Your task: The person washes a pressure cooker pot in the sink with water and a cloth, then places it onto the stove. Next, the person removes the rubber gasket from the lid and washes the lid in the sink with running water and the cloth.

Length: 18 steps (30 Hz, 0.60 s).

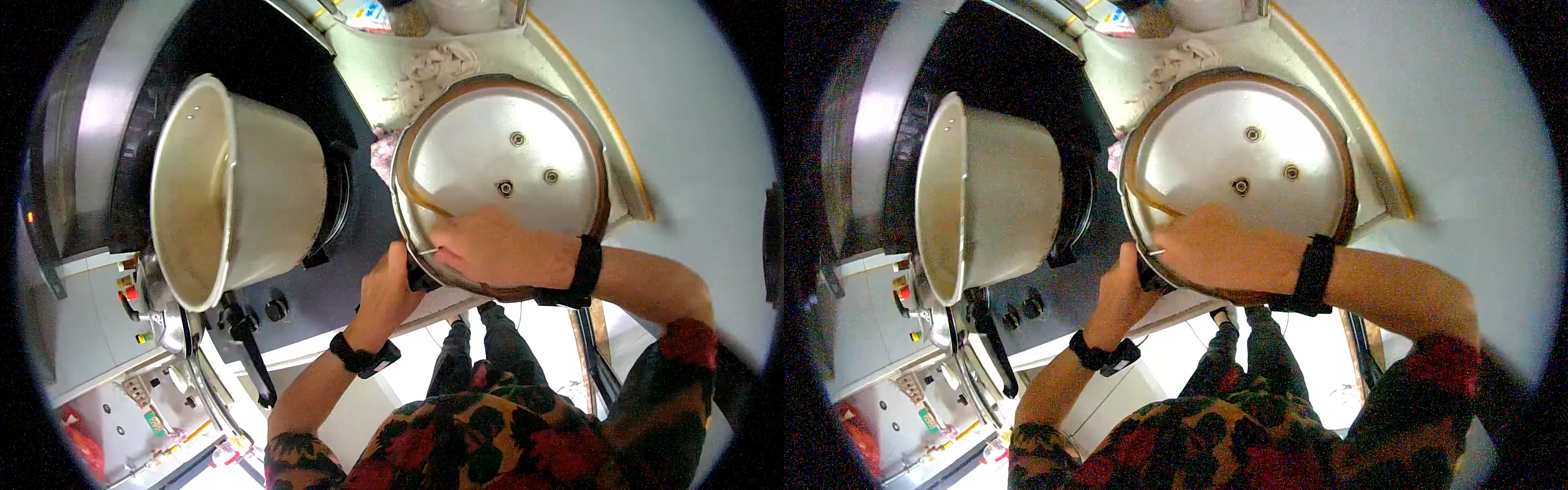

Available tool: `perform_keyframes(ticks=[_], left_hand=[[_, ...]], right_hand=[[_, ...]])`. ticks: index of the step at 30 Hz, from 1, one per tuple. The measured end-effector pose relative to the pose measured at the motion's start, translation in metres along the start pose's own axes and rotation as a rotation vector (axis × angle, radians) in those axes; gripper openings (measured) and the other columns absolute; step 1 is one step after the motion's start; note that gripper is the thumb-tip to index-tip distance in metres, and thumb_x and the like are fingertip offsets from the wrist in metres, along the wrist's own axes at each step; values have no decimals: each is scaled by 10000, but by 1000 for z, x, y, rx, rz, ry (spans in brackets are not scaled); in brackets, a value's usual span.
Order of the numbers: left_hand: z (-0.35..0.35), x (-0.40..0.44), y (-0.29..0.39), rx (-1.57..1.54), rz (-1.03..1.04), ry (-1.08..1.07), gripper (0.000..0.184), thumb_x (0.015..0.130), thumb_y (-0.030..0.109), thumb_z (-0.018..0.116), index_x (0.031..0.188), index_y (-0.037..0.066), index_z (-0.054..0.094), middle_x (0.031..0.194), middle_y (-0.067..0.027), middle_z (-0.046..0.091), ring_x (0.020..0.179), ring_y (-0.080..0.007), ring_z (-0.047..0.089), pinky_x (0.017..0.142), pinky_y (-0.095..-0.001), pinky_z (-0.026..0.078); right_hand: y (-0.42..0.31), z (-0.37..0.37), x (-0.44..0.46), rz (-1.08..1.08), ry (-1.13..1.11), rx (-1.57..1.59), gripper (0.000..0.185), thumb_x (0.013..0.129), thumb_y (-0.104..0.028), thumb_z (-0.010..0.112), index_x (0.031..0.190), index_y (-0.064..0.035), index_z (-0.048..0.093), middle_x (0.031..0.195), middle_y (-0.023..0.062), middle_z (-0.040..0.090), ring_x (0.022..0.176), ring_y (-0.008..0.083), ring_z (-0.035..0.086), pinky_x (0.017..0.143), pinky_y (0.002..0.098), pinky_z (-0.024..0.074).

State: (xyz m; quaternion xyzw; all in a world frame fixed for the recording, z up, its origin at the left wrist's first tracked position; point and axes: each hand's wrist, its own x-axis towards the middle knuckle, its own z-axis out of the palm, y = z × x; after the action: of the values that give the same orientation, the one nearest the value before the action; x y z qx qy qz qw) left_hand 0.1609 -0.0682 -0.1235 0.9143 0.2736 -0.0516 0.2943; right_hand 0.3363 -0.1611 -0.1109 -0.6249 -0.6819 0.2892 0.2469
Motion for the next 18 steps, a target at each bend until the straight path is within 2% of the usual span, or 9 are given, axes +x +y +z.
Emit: perform_keyframes(ticks=[1, 2, 4, 8, 13, 15, 18], left_hand=[[0, 0, 2, -4, 14, 19, 517, 580, 23, 684, 974, 30, 350, 842, -191, 536, 792, -370, 548, 626, -415, 456], [3, 0, 0, -4, 22, 56, 504, 593, 30, 678, 977, 33, 352, 834, -193, 540, 791, -371, 549, 626, -417, 454], [10, -1, -5, -37, 29, 110, 471, 622, 56, 669, 978, 38, 361, 826, -197, 549, 793, -377, 549, 629, -417, 451], [10, -1, -2, -63, 94, 167, 474, 616, 67, 678, 972, 37, 367, 845, -202, 552, 806, -381, 545, 637, -426, 449], [14, 0, -9, -84, 78, 169, 503, 596, 82, 703, 969, 50, 368, 866, -207, 554, 850, -383, 537, 675, -438, 442], [14, 0, -10, -88, 86, 176, 504, 594, 84, 705, 966, 54, 367, 872, -204, 555, 863, -386, 533, 682, -426, 444], [12, 0, -7, -98, 73, 160, 500, 593, 92, 709, 955, 52, 365, 886, -197, 557, 872, -383, 531, 692, -421, 444]], right_hand=[[-1, -2, -4, 108, 31, 46, 131, 791, -156, 514, 768, -31, 483, 693, 150, 561, 625, 310, 566, 558, 383, 432], [-3, -4, -10, 103, 34, 22, 131, 791, -156, 514, 768, -31, 483, 693, 150, 561, 625, 310, 566, 558, 383, 432], [-11, -6, -25, 324, 322, 50, 116, 769, -127, 531, 798, -30, 474, 757, 151, 552, 642, 317, 551, 602, 394, 421], [1, 30, -29, 484, 509, 207, 155, 752, -149, 524, 810, -9, 489, 782, 179, 540, 695, 356, 539, 617, 434, 414], [-9, 48, -18, 547, 539, 263, 153, 735, -152, 543, 835, -36, 555, 818, 154, 576, 756, 335, 553, 641, 418, 431], [-16, 51, -17, 503, 642, 89, 181, 716, -140, 580, 858, -30, 564, 792, 156, 581, 712, 318, 565, 625, 380, 449], [-22, 49, -15, 530, 597, 19, 177, 709, -142, 571, 847, -32, 552, 811, 155, 572, 727, 331, 560, 637, 400, 449]])
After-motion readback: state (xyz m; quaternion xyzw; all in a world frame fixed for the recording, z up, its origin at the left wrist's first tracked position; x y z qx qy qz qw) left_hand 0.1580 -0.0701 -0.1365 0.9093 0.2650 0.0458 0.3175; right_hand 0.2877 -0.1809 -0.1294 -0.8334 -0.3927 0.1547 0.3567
